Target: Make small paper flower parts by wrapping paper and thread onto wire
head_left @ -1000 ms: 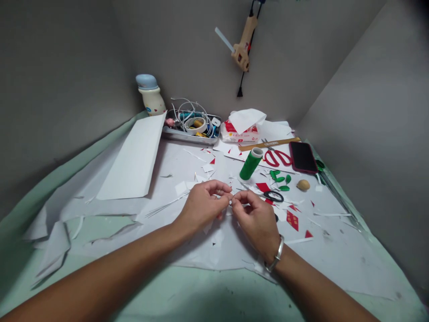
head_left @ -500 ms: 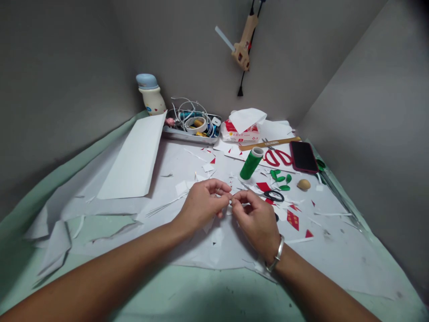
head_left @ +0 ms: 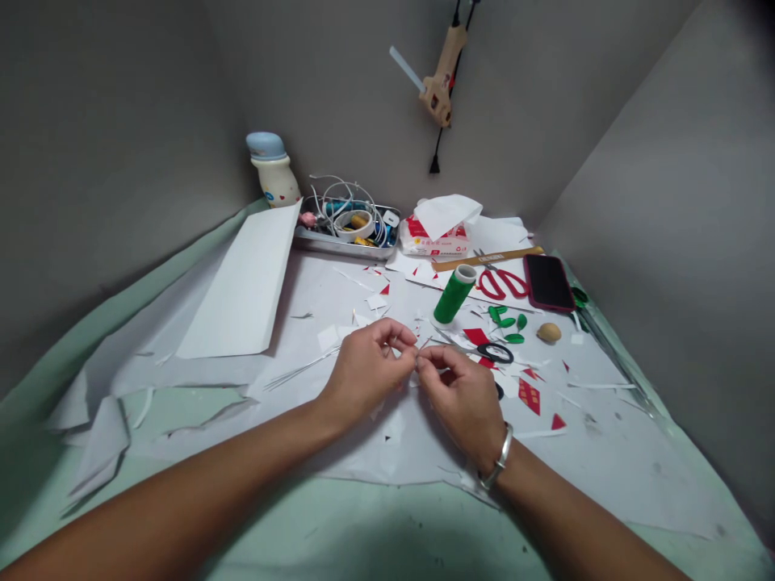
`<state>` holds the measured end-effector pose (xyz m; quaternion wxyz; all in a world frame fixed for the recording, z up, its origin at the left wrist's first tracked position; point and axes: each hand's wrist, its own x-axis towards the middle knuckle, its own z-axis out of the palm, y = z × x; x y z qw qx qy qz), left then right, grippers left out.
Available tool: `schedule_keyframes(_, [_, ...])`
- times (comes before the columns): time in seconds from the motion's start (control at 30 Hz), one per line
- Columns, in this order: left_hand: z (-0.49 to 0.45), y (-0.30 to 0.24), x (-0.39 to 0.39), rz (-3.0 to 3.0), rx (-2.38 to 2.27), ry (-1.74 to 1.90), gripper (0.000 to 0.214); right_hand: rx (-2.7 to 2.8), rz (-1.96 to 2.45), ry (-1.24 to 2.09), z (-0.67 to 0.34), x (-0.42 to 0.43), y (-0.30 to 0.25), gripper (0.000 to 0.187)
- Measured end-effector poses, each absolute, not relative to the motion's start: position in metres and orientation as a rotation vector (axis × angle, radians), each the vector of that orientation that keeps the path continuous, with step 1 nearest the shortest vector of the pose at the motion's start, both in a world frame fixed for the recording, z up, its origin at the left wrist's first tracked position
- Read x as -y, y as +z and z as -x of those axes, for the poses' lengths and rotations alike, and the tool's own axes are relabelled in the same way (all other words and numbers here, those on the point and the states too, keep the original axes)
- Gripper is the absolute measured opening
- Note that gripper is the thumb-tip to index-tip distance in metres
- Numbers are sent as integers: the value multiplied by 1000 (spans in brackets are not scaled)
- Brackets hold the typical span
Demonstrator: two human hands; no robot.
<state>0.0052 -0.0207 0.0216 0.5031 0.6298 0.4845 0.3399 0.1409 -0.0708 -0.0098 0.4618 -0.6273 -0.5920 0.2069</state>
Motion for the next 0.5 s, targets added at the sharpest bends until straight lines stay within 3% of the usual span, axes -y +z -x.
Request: schedule_keyframes(0.5, [-4, 13, 25, -1952, -1175, 861, 10, 1496, 1590, 480, -142, 72, -11, 17])
